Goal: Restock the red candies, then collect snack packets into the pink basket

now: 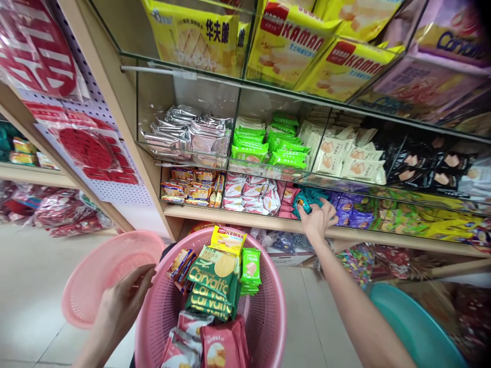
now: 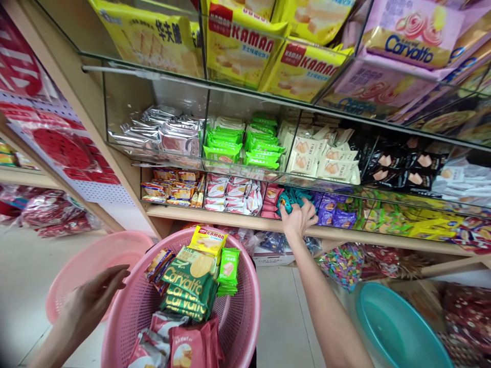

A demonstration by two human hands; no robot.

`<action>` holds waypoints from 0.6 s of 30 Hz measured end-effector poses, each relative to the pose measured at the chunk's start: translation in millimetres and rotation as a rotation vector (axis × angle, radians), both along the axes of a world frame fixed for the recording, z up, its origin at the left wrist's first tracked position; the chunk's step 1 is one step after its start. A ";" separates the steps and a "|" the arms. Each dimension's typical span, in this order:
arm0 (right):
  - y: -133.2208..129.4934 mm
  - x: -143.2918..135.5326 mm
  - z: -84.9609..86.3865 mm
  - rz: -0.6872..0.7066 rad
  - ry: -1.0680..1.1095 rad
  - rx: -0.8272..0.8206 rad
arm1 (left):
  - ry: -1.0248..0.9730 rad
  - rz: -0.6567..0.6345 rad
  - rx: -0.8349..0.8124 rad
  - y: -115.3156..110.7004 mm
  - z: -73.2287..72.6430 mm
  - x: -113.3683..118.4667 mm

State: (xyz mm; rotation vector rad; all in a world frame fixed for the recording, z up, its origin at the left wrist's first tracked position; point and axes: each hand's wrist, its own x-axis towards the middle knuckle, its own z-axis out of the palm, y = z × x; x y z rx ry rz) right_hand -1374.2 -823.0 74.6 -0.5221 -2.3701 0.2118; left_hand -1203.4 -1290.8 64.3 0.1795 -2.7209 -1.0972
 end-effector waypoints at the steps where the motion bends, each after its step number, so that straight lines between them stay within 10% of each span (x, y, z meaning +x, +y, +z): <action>1: 0.5 0.8 1.4 0.003 0.008 -0.020 | 0.002 0.001 0.006 -0.5 -1.4 -0.2; 18: 2.5 73.7 53.4 0.324 0.004 -0.878 | -0.010 -0.022 -0.019 -0.9 -11.7 -0.7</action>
